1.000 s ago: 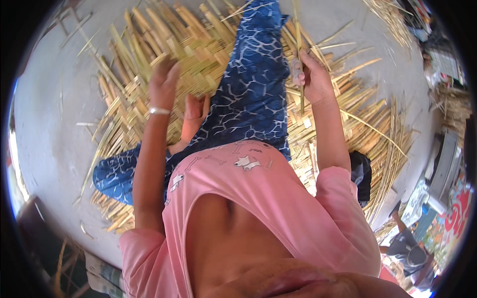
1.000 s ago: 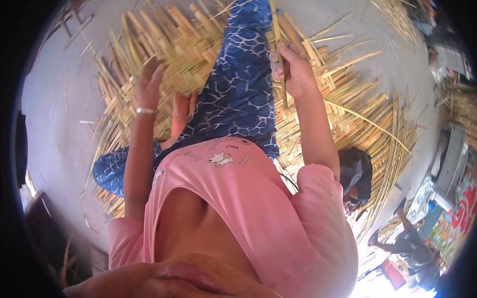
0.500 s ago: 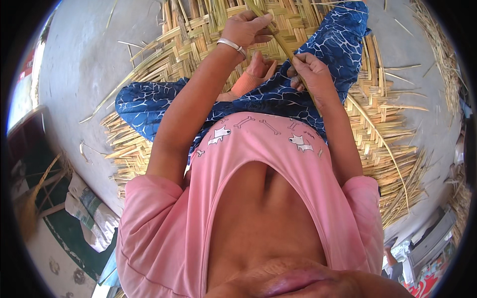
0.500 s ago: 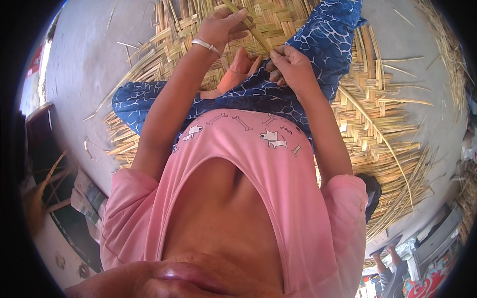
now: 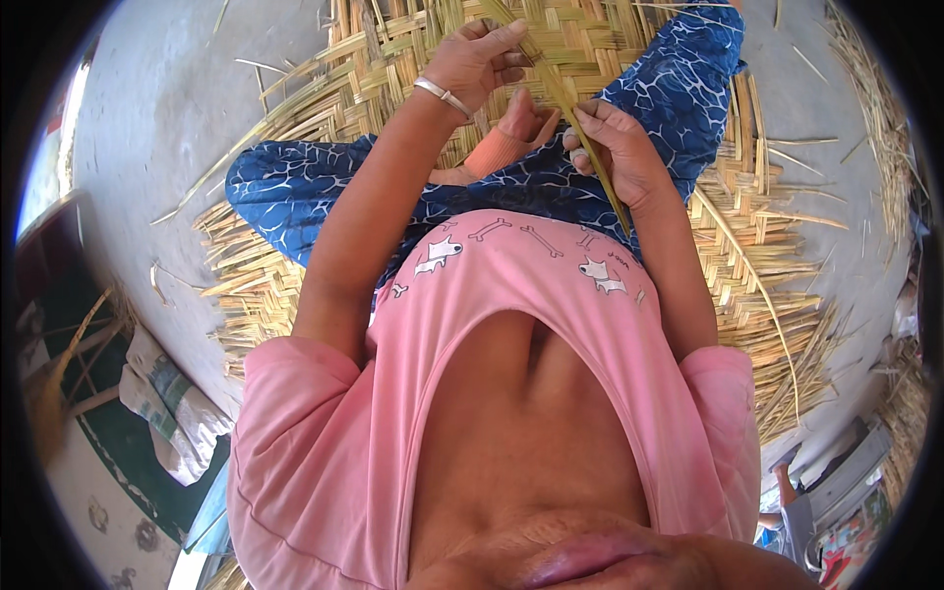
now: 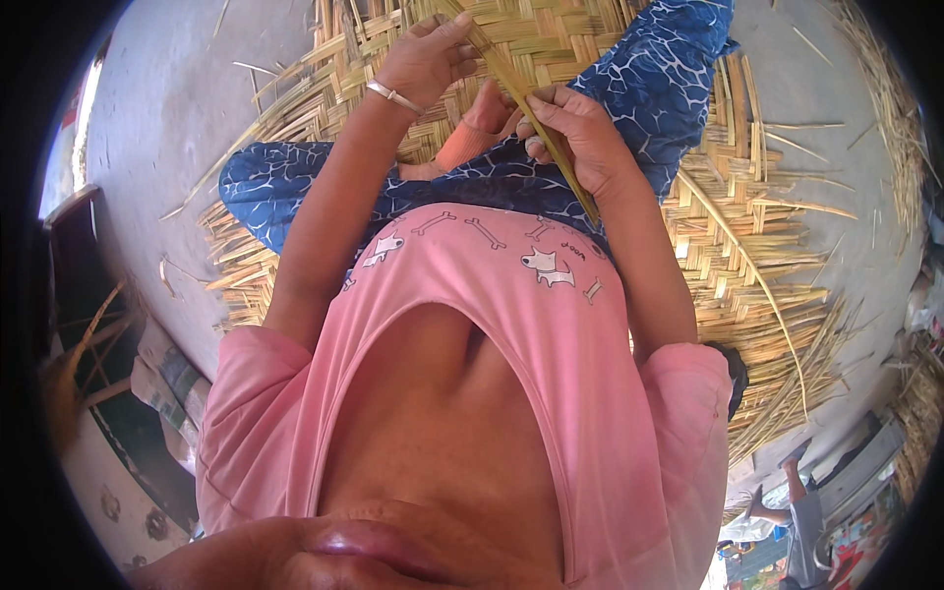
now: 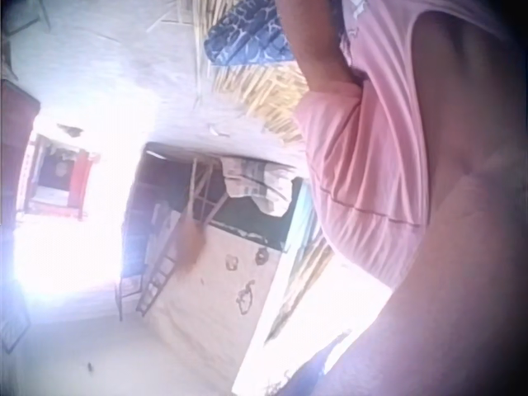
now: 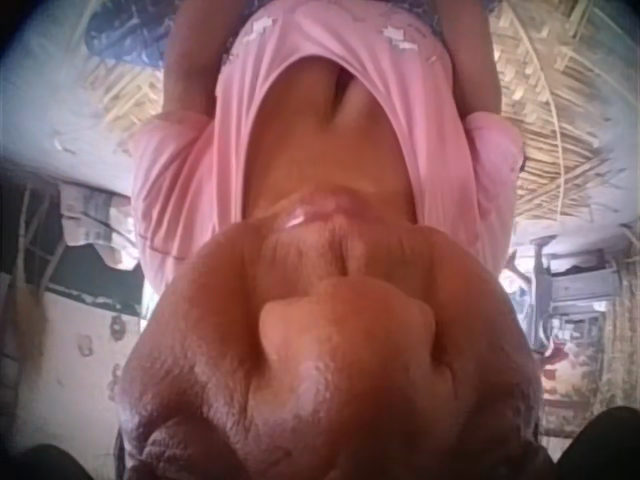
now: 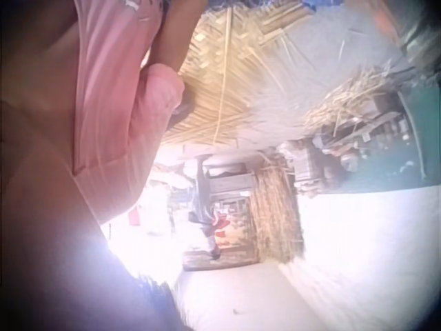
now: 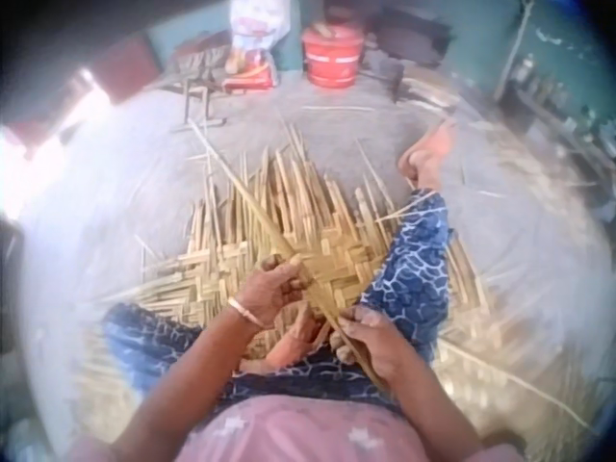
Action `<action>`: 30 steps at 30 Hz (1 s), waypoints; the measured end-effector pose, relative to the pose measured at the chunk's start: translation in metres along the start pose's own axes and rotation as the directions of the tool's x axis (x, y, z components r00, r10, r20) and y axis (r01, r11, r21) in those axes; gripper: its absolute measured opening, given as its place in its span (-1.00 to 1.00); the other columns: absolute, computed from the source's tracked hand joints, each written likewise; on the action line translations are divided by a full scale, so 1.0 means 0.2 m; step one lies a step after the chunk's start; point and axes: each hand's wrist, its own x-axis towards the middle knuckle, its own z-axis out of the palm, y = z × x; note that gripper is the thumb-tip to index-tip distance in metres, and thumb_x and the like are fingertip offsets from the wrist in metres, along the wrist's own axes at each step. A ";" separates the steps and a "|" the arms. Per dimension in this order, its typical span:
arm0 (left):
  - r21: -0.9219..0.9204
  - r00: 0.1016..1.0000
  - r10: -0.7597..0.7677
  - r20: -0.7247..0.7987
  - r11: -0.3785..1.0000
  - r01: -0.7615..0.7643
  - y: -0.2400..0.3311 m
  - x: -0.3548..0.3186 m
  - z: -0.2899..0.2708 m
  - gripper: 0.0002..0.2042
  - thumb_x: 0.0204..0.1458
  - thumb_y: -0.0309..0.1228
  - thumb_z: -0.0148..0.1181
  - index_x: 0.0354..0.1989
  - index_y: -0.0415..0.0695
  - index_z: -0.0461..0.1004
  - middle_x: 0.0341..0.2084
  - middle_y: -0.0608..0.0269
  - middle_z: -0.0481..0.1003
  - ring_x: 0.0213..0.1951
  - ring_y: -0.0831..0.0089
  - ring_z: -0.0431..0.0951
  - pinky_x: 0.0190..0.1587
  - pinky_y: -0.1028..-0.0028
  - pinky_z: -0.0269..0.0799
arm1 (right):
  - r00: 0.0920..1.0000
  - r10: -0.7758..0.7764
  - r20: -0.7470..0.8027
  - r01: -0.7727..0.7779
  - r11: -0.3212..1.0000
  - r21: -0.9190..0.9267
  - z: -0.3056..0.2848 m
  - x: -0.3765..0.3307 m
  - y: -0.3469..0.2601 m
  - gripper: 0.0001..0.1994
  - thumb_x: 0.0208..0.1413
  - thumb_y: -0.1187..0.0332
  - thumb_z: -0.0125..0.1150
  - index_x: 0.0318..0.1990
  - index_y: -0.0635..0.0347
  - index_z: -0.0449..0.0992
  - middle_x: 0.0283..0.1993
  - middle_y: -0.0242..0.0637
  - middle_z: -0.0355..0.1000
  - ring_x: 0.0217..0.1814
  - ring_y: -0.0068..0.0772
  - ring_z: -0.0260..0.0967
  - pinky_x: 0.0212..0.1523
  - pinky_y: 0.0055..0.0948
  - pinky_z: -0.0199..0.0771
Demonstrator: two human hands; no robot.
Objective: The person sits on the floor and weaves a mat using dried palm leaves. They interlace the leaves by hand, creating a woven pattern on the floor.
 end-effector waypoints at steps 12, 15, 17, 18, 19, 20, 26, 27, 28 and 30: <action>0.150 0.985 -0.113 -0.127 0.980 0.131 0.06 0.00 -0.05 -0.70 0.18 -0.24 0.39 0.00 -0.08 0.56 -0.20 0.30 0.64 -0.25 0.49 0.65 -0.19 0.42 0.59 | 0.995 -0.097 0.027 0.101 0.971 -0.215 0.12 0.01 -0.01 -0.79 0.32 0.37 0.24 -0.06 0.30 0.40 -0.20 -0.16 0.58 -0.30 -0.40 0.59 -0.25 -0.48 0.60; 0.052 0.982 -0.051 -0.181 0.997 0.061 0.09 0.01 -0.04 -0.68 0.20 -0.23 0.36 0.03 -0.12 0.56 -0.20 0.26 0.64 -0.17 0.40 0.68 -0.07 0.33 0.61 | 0.997 -0.078 0.014 0.079 0.981 -0.176 0.17 0.03 -0.03 -0.75 0.31 0.38 0.27 -0.05 0.30 0.34 -0.28 -0.13 0.57 -0.39 -0.40 0.57 -0.33 -0.49 0.61; 0.022 0.981 -0.016 -0.196 1.000 0.020 0.16 0.04 -0.04 -0.68 0.21 -0.27 0.35 0.02 -0.19 0.54 -0.17 0.19 0.64 -0.11 0.31 0.69 0.01 0.26 0.63 | 0.997 -0.076 -0.010 0.072 0.979 -0.191 0.17 0.06 -0.04 -0.74 0.31 0.38 0.28 -0.07 0.27 0.31 -0.33 -0.14 0.56 -0.46 -0.41 0.56 -0.40 -0.50 0.62; 0.002 0.977 0.025 -0.209 1.000 -0.026 0.20 0.05 -0.07 -0.70 0.21 -0.29 0.34 0.00 -0.20 0.54 -0.17 0.17 0.64 -0.11 0.29 0.69 0.02 0.26 0.64 | 0.998 -0.064 -0.007 0.061 0.975 -0.212 0.17 0.08 -0.03 -0.75 0.31 0.37 0.28 -0.07 0.27 0.31 -0.34 -0.15 0.56 -0.47 -0.42 0.56 -0.40 -0.51 0.61; -0.012 0.974 0.066 -0.217 0.997 -0.071 0.25 0.07 -0.09 -0.72 0.21 -0.32 0.34 -0.01 -0.21 0.53 -0.17 0.14 0.64 -0.10 0.27 0.69 0.02 0.26 0.64 | 0.998 -0.059 -0.007 0.056 0.972 -0.230 0.16 0.09 -0.03 -0.75 0.31 0.37 0.28 -0.07 0.26 0.32 -0.34 -0.15 0.56 -0.47 -0.42 0.55 -0.41 -0.51 0.61; -0.026 0.968 0.108 -0.226 0.993 -0.116 0.30 0.08 -0.10 -0.74 0.21 -0.34 0.33 -0.03 -0.22 0.53 -0.16 0.12 0.64 -0.10 0.25 0.69 0.03 0.25 0.65 | 0.999 -0.054 -0.006 0.050 0.968 -0.247 0.15 0.10 -0.02 -0.76 0.31 0.36 0.27 -0.08 0.25 0.32 -0.34 -0.15 0.56 -0.48 -0.43 0.55 -0.42 -0.52 0.61; -0.017 0.919 0.262 -0.293 0.960 -0.279 0.65 0.10 -0.21 -0.74 0.30 -0.45 0.17 0.08 -0.31 0.42 -0.08 -0.03 0.60 -0.06 0.15 0.69 0.01 0.20 0.68 | 0.998 -0.042 -0.041 0.024 0.936 -0.352 0.16 0.15 0.00 -0.78 0.33 0.31 0.27 -0.07 0.23 0.41 -0.33 -0.23 0.59 -0.45 -0.49 0.57 -0.44 -0.57 0.58; 0.020 0.915 0.280 -0.290 0.958 -0.287 0.67 0.09 -0.21 -0.74 0.31 -0.45 0.16 0.08 -0.32 0.41 -0.08 -0.04 0.60 -0.06 0.14 0.69 0.01 0.20 0.69 | 0.998 -0.052 -0.037 0.037 0.941 -0.337 0.17 0.15 0.01 -0.78 0.33 0.31 0.26 -0.07 0.24 0.42 -0.31 -0.23 0.59 -0.44 -0.49 0.57 -0.43 -0.57 0.57; 0.056 0.911 0.298 -0.285 0.954 -0.294 0.70 0.09 -0.21 -0.74 0.32 -0.45 0.14 0.09 -0.33 0.41 -0.07 -0.05 0.60 -0.06 0.12 0.69 0.01 0.19 0.69 | 0.997 -0.063 -0.035 0.048 0.946 -0.321 0.17 0.16 0.03 -0.79 0.34 0.31 0.25 -0.06 0.25 0.43 -0.28 -0.24 0.60 -0.42 -0.50 0.58 -0.42 -0.57 0.57; 0.158 0.857 0.420 -0.298 0.907 -0.390 0.83 0.11 -0.25 -0.75 0.32 -0.46 0.12 0.08 -0.36 0.42 -0.11 -0.05 0.60 -0.10 0.09 0.70 -0.04 0.17 0.72 | 0.984 -0.168 -0.052 0.134 0.910 -0.393 0.15 0.24 0.07 -0.80 0.36 0.30 0.22 -0.04 0.25 0.46 -0.23 -0.25 0.60 -0.36 -0.51 0.59 -0.39 -0.58 0.56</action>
